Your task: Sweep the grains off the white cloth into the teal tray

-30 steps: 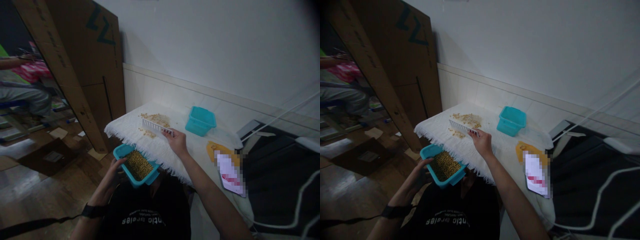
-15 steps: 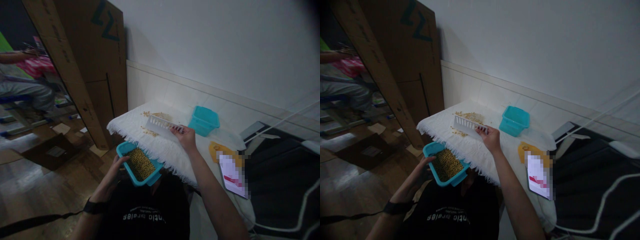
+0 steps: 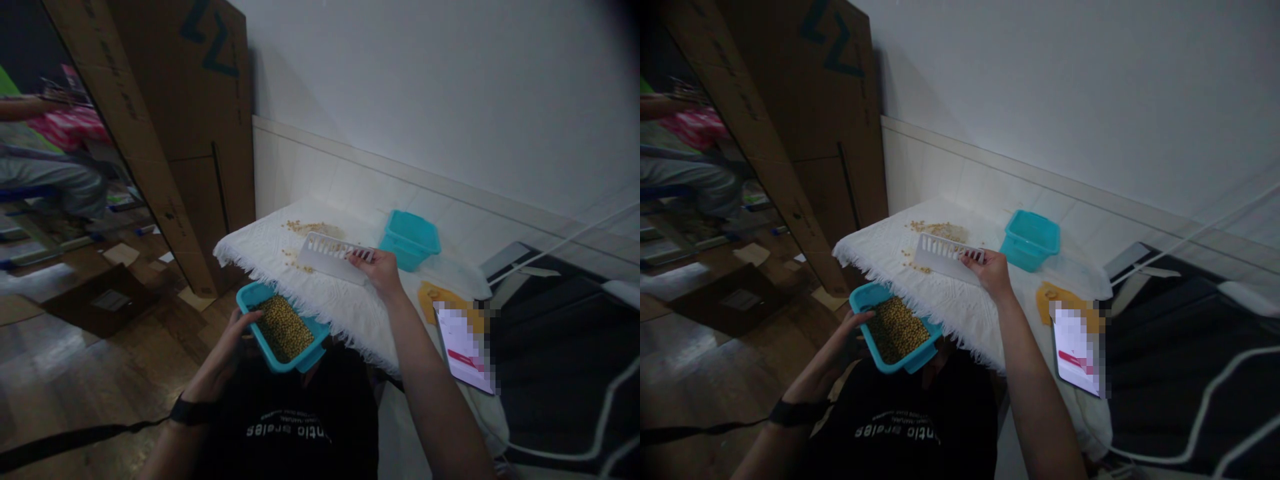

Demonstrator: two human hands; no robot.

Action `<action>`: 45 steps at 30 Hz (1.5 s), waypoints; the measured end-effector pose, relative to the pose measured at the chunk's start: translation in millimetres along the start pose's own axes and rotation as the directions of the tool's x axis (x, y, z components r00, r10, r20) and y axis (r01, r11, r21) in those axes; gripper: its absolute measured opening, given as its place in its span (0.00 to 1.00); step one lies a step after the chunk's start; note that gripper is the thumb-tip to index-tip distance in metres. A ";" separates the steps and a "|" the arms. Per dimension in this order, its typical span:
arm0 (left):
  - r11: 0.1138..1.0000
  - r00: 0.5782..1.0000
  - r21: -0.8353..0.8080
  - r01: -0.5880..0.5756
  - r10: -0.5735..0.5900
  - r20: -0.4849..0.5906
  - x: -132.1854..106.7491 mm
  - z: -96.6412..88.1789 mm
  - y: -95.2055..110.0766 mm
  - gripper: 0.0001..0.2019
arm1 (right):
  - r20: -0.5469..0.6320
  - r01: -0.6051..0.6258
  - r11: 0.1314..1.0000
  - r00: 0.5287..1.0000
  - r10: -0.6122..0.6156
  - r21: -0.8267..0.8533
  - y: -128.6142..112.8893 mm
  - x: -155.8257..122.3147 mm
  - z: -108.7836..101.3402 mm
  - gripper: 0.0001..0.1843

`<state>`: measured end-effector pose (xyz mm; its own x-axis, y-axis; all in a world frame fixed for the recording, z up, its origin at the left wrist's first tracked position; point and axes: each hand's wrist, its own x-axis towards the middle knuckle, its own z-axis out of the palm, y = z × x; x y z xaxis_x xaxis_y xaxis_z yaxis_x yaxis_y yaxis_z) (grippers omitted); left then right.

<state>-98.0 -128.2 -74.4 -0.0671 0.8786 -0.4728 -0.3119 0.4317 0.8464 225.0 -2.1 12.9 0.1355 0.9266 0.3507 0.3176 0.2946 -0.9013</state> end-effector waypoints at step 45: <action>0.999 0.999 -0.034 -0.009 0.010 0.031 3.1 -1.8 -1.3 0.32 | 0.087 -0.100 0.991 0.992 0.093 0.084 3.0 2.2 -13.1 0.30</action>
<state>-99.5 -126.4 -77.4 -0.0408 0.8888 -0.4566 -0.3428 0.4167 0.8419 238.5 -2.2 14.3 0.0818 0.9668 0.2421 0.2225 0.2190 -0.9500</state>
